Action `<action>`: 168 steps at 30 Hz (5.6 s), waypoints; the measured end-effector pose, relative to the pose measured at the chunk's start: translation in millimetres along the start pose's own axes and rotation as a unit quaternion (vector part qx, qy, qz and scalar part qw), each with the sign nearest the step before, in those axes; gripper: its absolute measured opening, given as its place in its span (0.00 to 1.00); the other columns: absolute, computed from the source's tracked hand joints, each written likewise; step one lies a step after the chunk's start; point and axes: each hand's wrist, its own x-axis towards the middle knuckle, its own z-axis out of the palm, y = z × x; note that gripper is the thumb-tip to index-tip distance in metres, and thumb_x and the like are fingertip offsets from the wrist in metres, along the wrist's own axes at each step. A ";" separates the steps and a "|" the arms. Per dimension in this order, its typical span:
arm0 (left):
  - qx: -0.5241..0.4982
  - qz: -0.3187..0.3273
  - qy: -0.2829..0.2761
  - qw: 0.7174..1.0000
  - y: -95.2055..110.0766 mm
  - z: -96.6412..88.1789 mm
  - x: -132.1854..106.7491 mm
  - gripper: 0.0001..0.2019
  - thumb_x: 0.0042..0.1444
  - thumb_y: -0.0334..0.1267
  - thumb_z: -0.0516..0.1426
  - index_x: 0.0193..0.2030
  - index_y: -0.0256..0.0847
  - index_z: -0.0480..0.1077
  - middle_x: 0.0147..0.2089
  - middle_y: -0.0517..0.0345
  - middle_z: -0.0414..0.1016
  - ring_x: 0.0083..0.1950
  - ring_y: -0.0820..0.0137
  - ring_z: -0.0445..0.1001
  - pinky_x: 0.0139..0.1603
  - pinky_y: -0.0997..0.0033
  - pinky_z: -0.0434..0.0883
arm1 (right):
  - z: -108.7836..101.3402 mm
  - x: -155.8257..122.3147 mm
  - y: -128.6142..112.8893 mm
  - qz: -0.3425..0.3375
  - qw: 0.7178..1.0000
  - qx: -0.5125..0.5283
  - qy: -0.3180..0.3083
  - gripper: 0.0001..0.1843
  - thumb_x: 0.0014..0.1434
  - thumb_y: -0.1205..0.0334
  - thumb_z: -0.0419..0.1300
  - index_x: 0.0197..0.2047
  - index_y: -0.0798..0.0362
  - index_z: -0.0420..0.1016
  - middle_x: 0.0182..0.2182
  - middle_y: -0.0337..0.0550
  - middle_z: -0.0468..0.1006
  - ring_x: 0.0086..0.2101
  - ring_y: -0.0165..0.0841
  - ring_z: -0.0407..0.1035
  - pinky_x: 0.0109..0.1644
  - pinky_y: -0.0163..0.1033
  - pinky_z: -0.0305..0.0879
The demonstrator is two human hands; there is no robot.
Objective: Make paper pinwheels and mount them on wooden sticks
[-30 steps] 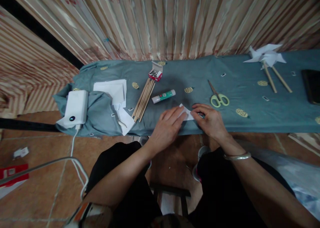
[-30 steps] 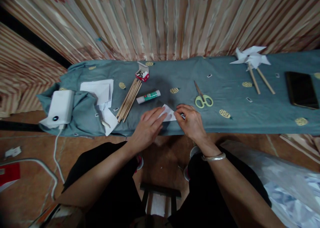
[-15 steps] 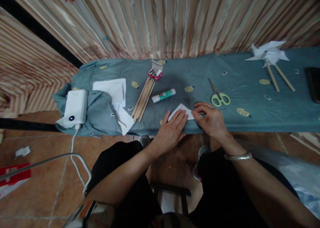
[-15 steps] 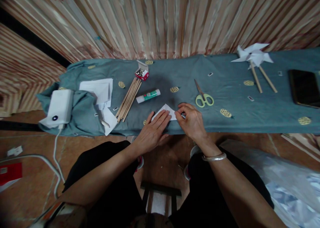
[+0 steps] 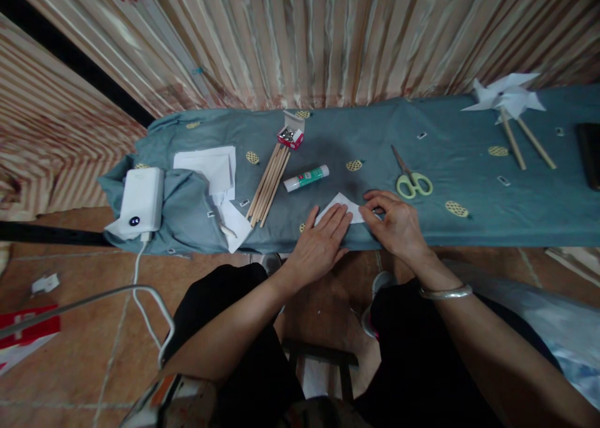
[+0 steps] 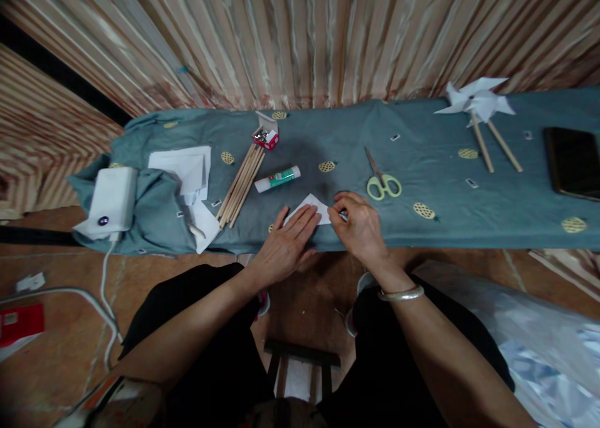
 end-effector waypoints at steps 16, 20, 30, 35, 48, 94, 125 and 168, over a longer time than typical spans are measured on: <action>0.029 0.008 -0.009 0.999 0.3 0.3 0.2 0.31 0.63 0.41 0.54 0.68 0.27 0.51 0.72 0.35 0.53 0.74 0.56 0.47 0.72 0.45 0.46 | -0.2 -9.7 -1.6 -0.024 1.000 -0.013 -0.007 0.09 0.55 0.55 0.63 0.36 0.50 0.73 0.48 0.53 0.78 0.49 0.47 0.71 0.56 0.55 0.65; 0.034 0.007 -0.009 0.999 0.9 0.6 0.3 0.30 0.63 0.39 0.53 0.68 0.27 0.51 0.71 0.34 0.53 0.74 0.56 0.47 0.72 0.45 0.46 | 2.3 -15.6 -3.8 -0.017 1.000 -0.021 -0.014 0.11 0.54 0.56 0.63 0.40 0.51 0.72 0.54 0.55 0.74 0.53 0.49 0.68 0.58 0.56 0.62; 0.042 0.007 -0.008 0.999 -10.1 -3.2 -20.5 0.31 0.62 0.38 0.54 0.69 0.27 0.51 0.72 0.36 0.52 0.74 0.56 0.47 0.72 0.47 0.48 | -8.5 -24.2 10.1 0.017 1.000 -0.001 -0.003 0.12 0.57 0.57 0.60 0.43 0.50 0.71 0.58 0.55 0.68 0.58 0.50 0.62 0.61 0.58 0.57; 0.061 -0.016 -0.010 0.998 -23.1 -7.9 -48.4 0.32 0.60 0.36 0.55 0.68 0.27 0.52 0.71 0.36 0.55 0.73 0.55 0.51 0.71 0.48 0.53 | -16.8 -28.6 22.4 0.026 1.000 0.003 0.010 0.09 0.57 0.61 0.58 0.43 0.49 0.71 0.56 0.53 0.70 0.58 0.49 0.63 0.61 0.58 0.57; 0.051 -0.044 -0.001 0.998 -23.6 -22.8 -54.9 0.26 0.59 0.35 0.57 0.64 0.29 0.61 0.68 0.38 0.61 0.70 0.54 0.60 0.68 0.47 0.60 | -18.4 -24.8 14.6 0.009 0.999 0.034 -0.022 0.14 0.63 0.53 0.54 0.42 0.49 0.77 0.56 0.52 0.72 0.56 0.46 0.66 0.61 0.57 0.60; -0.517 -0.314 0.331 0.724 -42.6 -56.2 41.7 0.12 0.41 0.43 0.66 0.23 0.35 0.75 0.21 0.61 0.71 0.23 0.74 0.66 0.25 0.74 0.62 | -48.9 36.1 27.4 0.137 0.951 -0.277 -0.023 0.16 0.59 0.54 0.57 0.43 0.55 0.79 0.34 0.57 0.82 0.36 0.46 0.76 0.37 0.44 0.64; -0.567 -0.313 0.364 0.669 -71.2 -48.8 59.2 0.12 0.44 0.42 0.67 0.32 0.36 0.79 0.28 0.56 0.78 0.28 0.71 0.73 0.31 0.70 0.71 | -38.7 -17.3 -15.5 0.362 0.704 0.568 -0.223 0.22 0.39 0.52 0.76 0.40 0.45 0.83 0.28 0.40 0.80 0.25 0.25 0.70 0.22 0.26 0.59; -0.580 -0.326 0.292 0.687 -47.3 -41.5 66.1 0.11 0.43 0.42 0.67 0.24 0.36 0.75 0.21 0.61 0.70 0.23 0.75 0.65 0.23 0.75 0.61 | -44.9 -19.1 -20.7 0.289 0.783 0.498 -0.235 0.24 0.41 0.48 0.74 0.41 0.48 0.84 0.23 0.40 0.77 0.23 0.27 0.66 0.26 0.35 0.66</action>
